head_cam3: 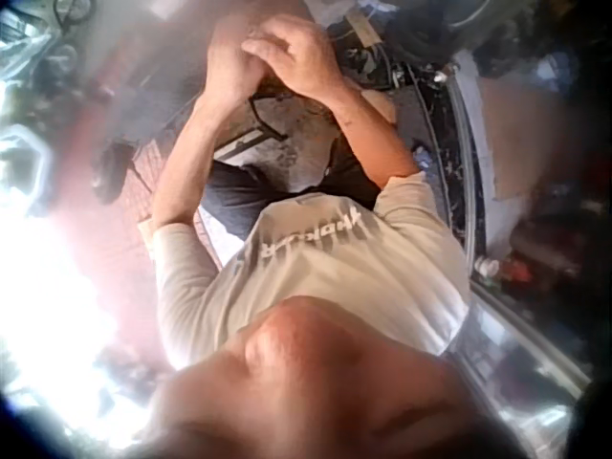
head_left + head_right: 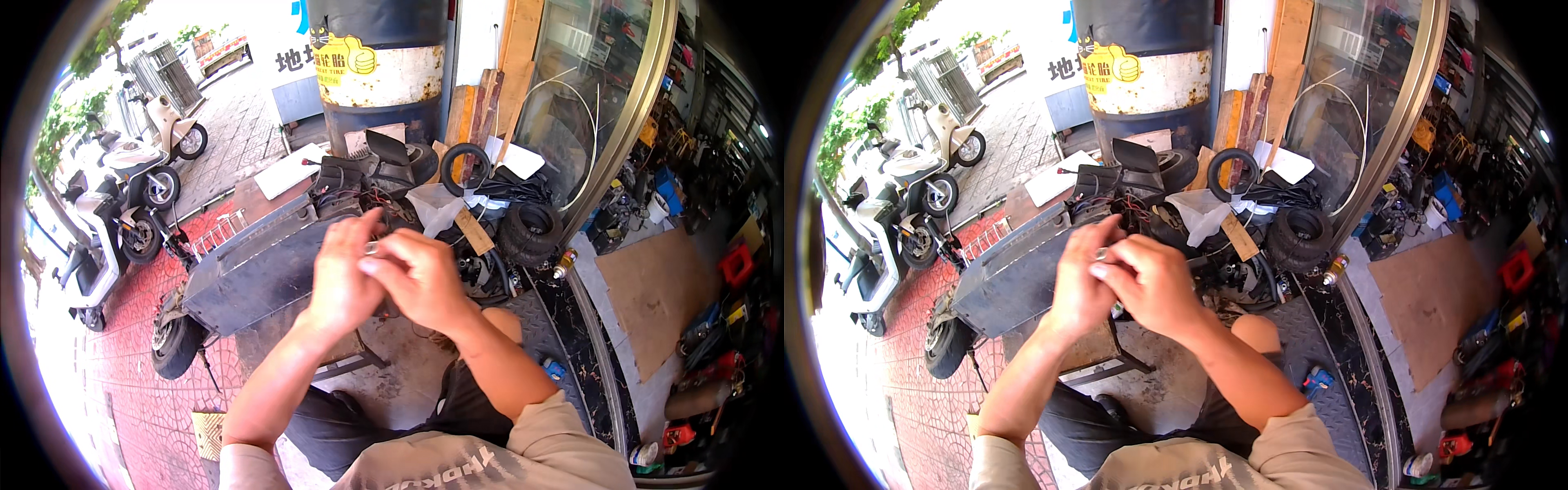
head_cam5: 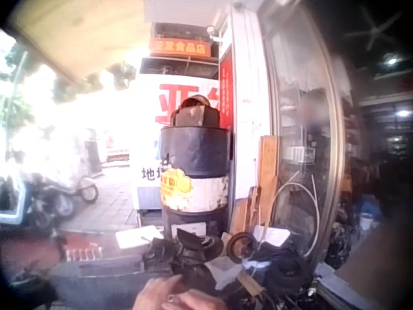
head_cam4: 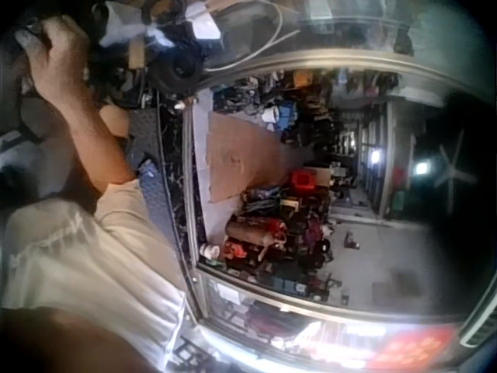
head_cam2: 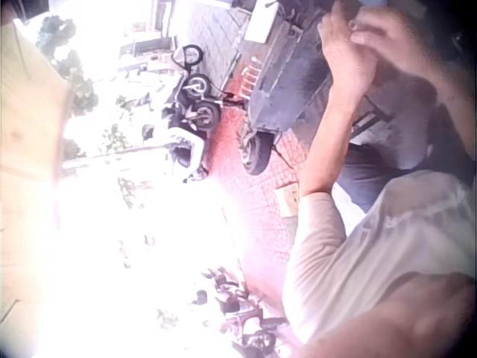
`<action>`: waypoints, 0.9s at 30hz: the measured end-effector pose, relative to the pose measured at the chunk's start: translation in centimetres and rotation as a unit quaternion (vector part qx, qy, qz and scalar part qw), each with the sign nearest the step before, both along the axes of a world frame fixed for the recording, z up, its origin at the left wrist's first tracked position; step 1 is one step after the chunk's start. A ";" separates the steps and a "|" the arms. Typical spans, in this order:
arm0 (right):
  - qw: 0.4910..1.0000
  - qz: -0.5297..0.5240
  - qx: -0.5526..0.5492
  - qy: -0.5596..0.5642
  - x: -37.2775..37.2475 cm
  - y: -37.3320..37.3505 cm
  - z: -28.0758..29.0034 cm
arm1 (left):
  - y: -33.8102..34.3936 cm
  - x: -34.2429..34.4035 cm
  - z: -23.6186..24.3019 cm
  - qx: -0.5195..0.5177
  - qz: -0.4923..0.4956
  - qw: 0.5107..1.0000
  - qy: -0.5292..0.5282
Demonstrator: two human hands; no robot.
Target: The person manipulates internal wiring and components of an electric scooter, connecting wires and replacing a plastic cover piece by hand.
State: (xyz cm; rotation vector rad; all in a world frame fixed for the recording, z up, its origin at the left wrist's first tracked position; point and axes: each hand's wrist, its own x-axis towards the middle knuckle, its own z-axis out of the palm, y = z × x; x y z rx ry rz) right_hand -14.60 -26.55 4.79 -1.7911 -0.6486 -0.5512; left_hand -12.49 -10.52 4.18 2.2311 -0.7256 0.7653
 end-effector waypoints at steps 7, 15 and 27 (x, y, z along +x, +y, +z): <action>0.942 -0.216 0.198 0.161 -6.7 -22.4 -5.2 | -1.0 0.4 1.6 0.190 -0.081 0.975 -0.077; 0.829 -0.269 -0.074 0.485 -24.9 -37.0 -42.5 | 21.0 13.3 -1.5 0.128 0.249 0.948 0.149; 0.505 -0.279 -0.070 0.814 -34.9 -32.9 -53.9 | 22.4 12.8 -5.1 0.169 0.410 0.871 0.211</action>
